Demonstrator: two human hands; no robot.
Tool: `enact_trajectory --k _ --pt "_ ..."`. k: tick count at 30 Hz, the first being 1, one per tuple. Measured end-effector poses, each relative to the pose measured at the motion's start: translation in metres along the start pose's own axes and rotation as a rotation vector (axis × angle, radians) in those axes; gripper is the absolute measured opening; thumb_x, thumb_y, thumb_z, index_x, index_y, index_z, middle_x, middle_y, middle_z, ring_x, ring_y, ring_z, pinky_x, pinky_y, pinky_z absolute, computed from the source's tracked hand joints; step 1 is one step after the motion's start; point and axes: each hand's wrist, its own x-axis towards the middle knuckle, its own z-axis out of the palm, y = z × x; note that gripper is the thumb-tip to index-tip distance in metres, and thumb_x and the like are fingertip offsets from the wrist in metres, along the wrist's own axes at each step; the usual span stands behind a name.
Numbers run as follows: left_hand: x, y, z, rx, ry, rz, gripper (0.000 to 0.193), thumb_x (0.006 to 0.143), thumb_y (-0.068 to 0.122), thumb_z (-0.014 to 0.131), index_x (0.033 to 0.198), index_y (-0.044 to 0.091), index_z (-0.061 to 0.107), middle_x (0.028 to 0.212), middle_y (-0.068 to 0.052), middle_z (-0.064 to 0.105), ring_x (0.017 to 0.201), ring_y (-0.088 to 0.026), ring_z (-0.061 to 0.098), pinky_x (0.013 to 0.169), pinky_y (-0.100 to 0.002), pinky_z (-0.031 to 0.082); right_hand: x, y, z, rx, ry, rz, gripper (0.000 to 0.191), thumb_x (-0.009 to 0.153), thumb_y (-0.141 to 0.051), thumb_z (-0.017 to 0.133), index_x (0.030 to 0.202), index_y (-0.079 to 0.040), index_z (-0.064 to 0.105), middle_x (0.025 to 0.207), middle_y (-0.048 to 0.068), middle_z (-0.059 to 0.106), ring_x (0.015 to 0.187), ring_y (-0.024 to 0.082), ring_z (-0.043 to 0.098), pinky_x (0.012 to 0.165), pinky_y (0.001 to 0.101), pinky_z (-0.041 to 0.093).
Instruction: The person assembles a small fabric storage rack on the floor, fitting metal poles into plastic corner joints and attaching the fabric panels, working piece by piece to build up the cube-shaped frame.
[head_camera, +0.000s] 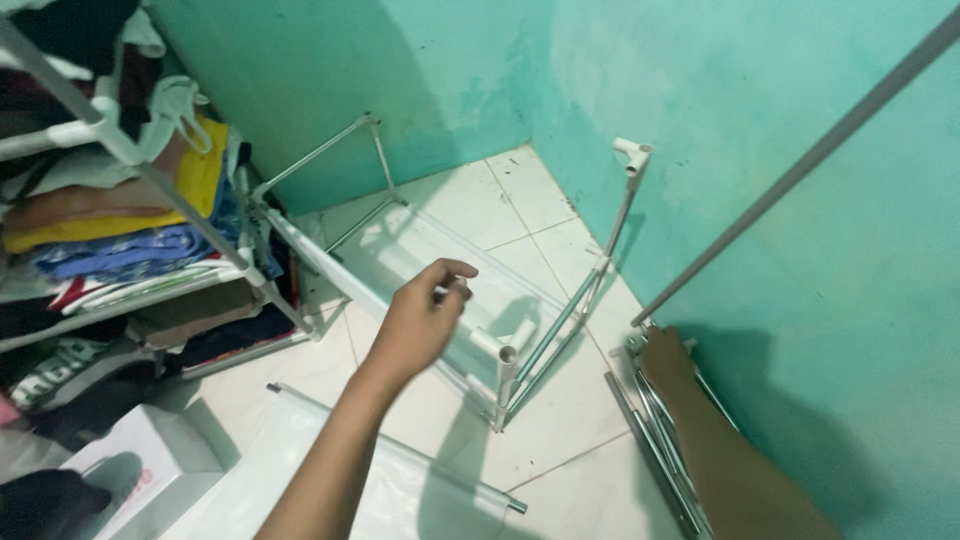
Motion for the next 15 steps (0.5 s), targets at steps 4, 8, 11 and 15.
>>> enact_trajectory --k 4,8,11,15 --pt "-0.011 -0.019 0.007 0.295 0.212 0.303 0.023 0.093 0.006 0.057 0.114 0.006 0.068 0.096 -0.013 0.069 0.094 -0.028 0.065 0.085 -0.041 0.051 -0.004 -0.005 -0.005 0.171 0.172 -0.09 0.017 0.092 -0.004 0.054 0.106 -0.004 0.062 0.11 0.022 0.062 0.098 0.042 0.066 0.088 0.0499 0.055" --pt "-0.021 -0.049 0.02 0.394 0.259 0.424 0.026 0.091 0.004 0.059 0.114 0.006 0.068 0.094 -0.012 0.066 0.098 -0.031 0.062 0.091 -0.043 0.047 -0.008 -0.019 -0.01 0.274 0.322 -0.141 0.017 0.089 -0.009 0.058 0.102 -0.005 0.068 0.102 0.021 0.066 0.095 0.041 0.065 0.085 0.0497 0.054" --pt "-0.039 -0.078 0.036 0.436 0.273 0.509 0.026 0.092 0.006 0.058 0.115 0.009 0.068 0.104 -0.01 0.066 0.109 -0.028 0.061 0.101 -0.046 0.041 -0.008 -0.031 -0.016 0.311 0.421 -0.186 0.014 0.094 -0.012 0.058 0.098 -0.003 0.068 0.1 0.019 0.069 0.093 0.039 0.067 0.085 0.0484 0.055" --pt "-0.065 -0.108 0.067 0.498 0.378 0.398 0.033 0.091 0.018 0.061 0.123 0.012 0.065 0.127 -0.015 0.053 0.128 -0.032 0.048 0.112 -0.058 0.026 -0.004 -0.048 -0.031 0.416 0.534 -0.236 0.018 0.094 -0.01 0.057 0.105 -0.002 0.069 0.096 0.019 0.07 0.084 0.037 0.068 0.077 0.0458 0.056"
